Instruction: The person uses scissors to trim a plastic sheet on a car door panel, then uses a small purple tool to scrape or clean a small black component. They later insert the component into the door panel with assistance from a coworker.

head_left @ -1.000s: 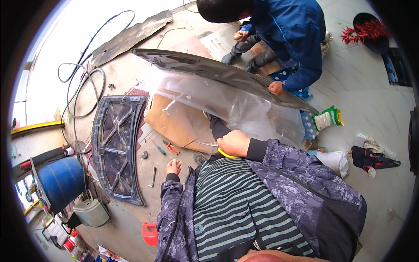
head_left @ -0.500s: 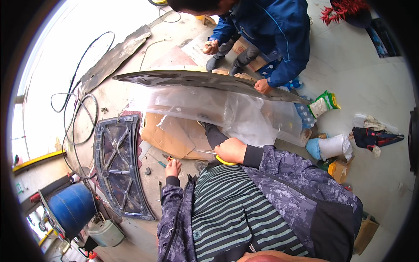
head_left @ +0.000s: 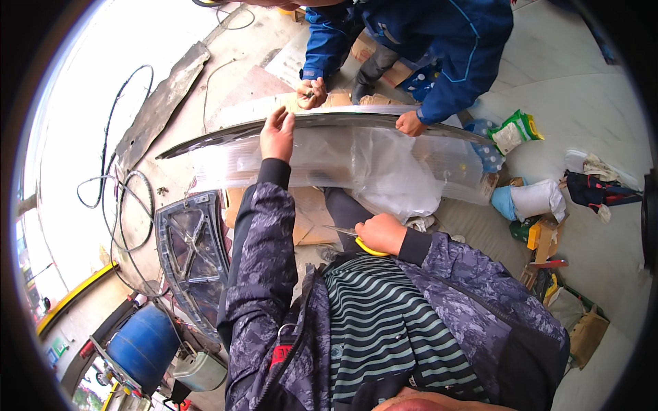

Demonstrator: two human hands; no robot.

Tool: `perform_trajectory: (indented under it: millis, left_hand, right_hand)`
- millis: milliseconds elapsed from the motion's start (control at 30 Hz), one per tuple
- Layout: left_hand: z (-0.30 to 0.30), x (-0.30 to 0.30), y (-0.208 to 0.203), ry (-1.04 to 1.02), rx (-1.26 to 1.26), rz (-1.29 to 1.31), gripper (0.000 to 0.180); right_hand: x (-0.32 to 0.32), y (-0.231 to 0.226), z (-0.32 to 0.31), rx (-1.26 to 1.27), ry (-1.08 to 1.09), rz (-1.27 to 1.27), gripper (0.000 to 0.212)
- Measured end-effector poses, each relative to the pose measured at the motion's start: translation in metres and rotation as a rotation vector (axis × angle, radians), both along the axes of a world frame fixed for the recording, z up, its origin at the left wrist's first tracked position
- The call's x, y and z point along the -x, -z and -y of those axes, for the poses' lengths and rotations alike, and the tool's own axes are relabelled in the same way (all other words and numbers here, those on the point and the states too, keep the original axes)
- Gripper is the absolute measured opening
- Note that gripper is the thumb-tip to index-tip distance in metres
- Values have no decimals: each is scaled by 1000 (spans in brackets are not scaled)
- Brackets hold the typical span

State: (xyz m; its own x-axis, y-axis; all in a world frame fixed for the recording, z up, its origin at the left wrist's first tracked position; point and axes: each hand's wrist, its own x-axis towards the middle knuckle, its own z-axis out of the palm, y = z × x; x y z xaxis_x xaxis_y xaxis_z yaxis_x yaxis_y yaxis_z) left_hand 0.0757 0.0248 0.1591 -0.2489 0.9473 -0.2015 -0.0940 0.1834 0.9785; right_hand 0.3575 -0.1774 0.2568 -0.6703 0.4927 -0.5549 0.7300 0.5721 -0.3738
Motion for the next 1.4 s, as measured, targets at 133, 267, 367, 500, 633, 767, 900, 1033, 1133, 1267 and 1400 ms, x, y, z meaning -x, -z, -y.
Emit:
perform_trajectory:
  millis: [133,267,367,500,633,767,900,1033,1133,1267,1400]
  left_hand:
    - [-37,-22,21,104,16,-34,45]
    - [-45,-34,36,97,62,7,32]
    - [-46,-37,36,97,88,-59,26]
    - [-36,-39,25,54,3,-61,20]
    - [-12,-30,10,-77,-51,124,16]
    - [38,-6,-9,-206,-85,257,16]
    - [111,28,-25,-388,-61,467,11]
    - [198,59,-31,-559,-135,517,12]
    - [268,72,-38,-705,-189,425,20]
    - [352,74,-50,-892,-178,276,26]
    - [429,77,-49,-1036,-179,160,33]
  right_hand:
    - [-2,7,-17,17,25,16,24]
    - [-4,12,-27,15,46,57,23]
    - [-5,17,-35,23,50,61,23]
    - [2,20,-45,-2,1,23,23]
    - [17,17,-56,26,-67,80,23]
    - [39,20,-65,27,-196,105,24]
    - [68,32,-73,49,-352,151,27]
    - [104,47,-72,50,-478,149,29]
    - [136,62,-62,19,-571,123,29]
    - [179,88,-35,29,-710,147,31]
    - [209,134,9,16,-818,116,30]
